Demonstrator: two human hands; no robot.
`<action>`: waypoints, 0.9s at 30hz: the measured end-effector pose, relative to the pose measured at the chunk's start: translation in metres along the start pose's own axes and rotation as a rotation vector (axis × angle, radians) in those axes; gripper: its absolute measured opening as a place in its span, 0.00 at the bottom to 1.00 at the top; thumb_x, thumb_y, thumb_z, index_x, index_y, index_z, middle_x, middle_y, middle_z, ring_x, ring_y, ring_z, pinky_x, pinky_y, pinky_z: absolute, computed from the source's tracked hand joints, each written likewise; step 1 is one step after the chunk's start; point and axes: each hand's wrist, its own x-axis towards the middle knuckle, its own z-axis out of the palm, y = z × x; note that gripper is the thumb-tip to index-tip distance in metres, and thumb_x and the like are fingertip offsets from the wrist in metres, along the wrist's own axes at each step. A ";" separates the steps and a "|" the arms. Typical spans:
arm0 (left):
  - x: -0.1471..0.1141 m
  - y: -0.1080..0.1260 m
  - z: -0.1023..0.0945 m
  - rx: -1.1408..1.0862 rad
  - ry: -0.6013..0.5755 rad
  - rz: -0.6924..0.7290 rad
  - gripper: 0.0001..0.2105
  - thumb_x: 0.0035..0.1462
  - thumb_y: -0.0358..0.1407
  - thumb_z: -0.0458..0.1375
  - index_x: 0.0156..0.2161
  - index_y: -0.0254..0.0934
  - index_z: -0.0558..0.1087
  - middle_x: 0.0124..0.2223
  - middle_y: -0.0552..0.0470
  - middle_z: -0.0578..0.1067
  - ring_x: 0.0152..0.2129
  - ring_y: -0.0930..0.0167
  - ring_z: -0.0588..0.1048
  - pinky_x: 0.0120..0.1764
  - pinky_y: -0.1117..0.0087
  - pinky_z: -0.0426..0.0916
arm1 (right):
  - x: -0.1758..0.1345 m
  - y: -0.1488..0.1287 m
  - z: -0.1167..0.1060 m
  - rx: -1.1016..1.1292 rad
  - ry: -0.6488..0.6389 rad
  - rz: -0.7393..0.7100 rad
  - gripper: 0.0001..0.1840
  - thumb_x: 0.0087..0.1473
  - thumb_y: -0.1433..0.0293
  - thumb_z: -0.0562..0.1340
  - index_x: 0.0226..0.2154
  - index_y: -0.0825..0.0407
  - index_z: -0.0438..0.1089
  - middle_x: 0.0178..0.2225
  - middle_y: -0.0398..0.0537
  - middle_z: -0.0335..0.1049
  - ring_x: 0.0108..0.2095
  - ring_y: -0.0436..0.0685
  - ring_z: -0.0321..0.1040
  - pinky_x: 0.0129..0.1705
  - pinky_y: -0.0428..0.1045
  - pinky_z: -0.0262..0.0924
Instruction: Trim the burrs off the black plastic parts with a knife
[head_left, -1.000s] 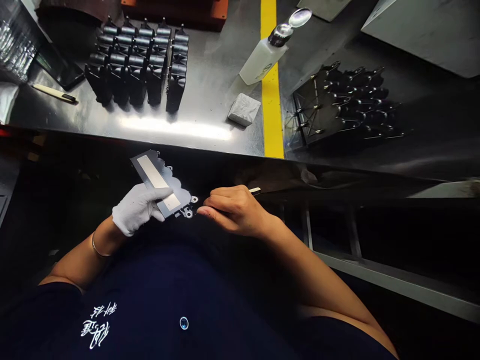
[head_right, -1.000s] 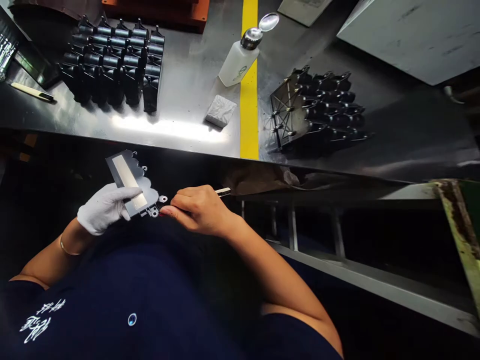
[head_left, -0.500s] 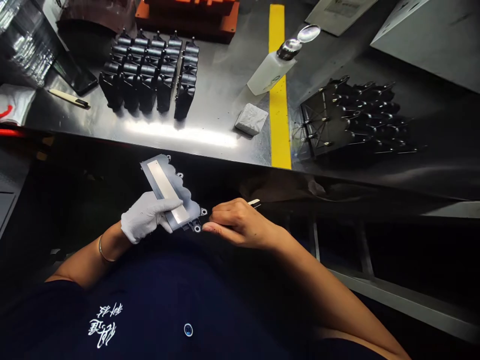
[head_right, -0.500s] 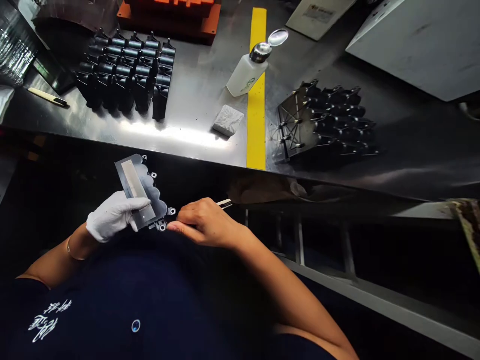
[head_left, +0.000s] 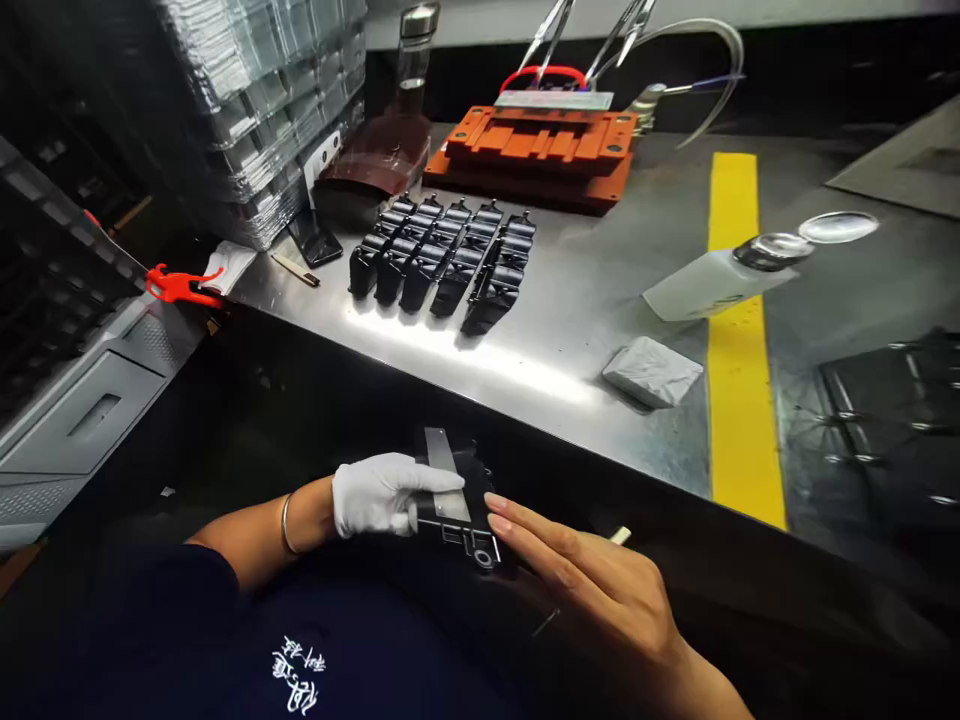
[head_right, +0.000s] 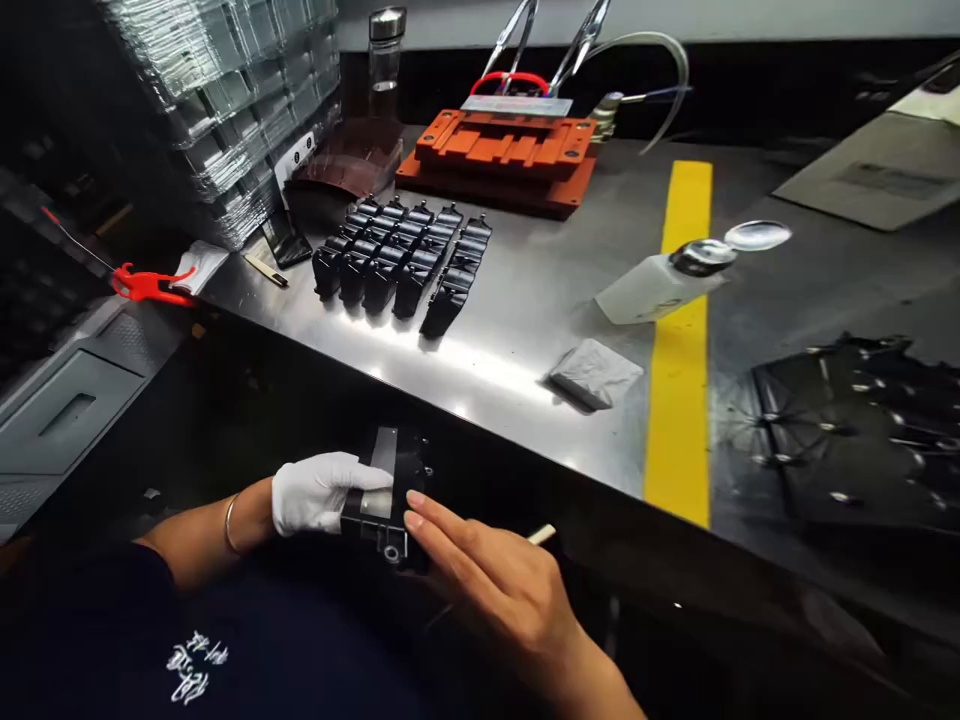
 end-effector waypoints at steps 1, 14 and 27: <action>-0.002 0.002 -0.003 0.059 -0.040 0.013 0.20 0.55 0.48 0.59 0.24 0.31 0.72 0.14 0.57 0.65 0.07 0.80 0.59 0.10 0.77 0.47 | 0.001 0.002 0.000 -0.001 0.016 0.002 0.24 0.56 0.73 0.64 0.55 0.54 0.65 0.45 0.59 0.77 0.40 0.55 0.77 0.35 0.45 0.73; -0.002 0.003 0.005 0.923 0.625 0.545 0.15 0.58 0.47 0.54 0.31 0.38 0.72 0.30 0.54 0.73 0.29 0.71 0.69 0.35 0.69 0.66 | 0.018 -0.003 0.031 0.132 0.279 0.544 0.15 0.54 0.60 0.66 0.40 0.52 0.71 0.26 0.43 0.73 0.17 0.46 0.62 0.18 0.43 0.60; -0.013 0.006 0.009 0.861 0.402 0.451 0.18 0.49 0.49 0.62 0.22 0.35 0.72 0.20 0.56 0.69 0.18 0.76 0.64 0.22 0.75 0.59 | 0.013 -0.009 0.011 0.413 -0.045 0.563 0.08 0.60 0.73 0.59 0.35 0.54 0.75 0.26 0.46 0.72 0.26 0.48 0.68 0.29 0.43 0.62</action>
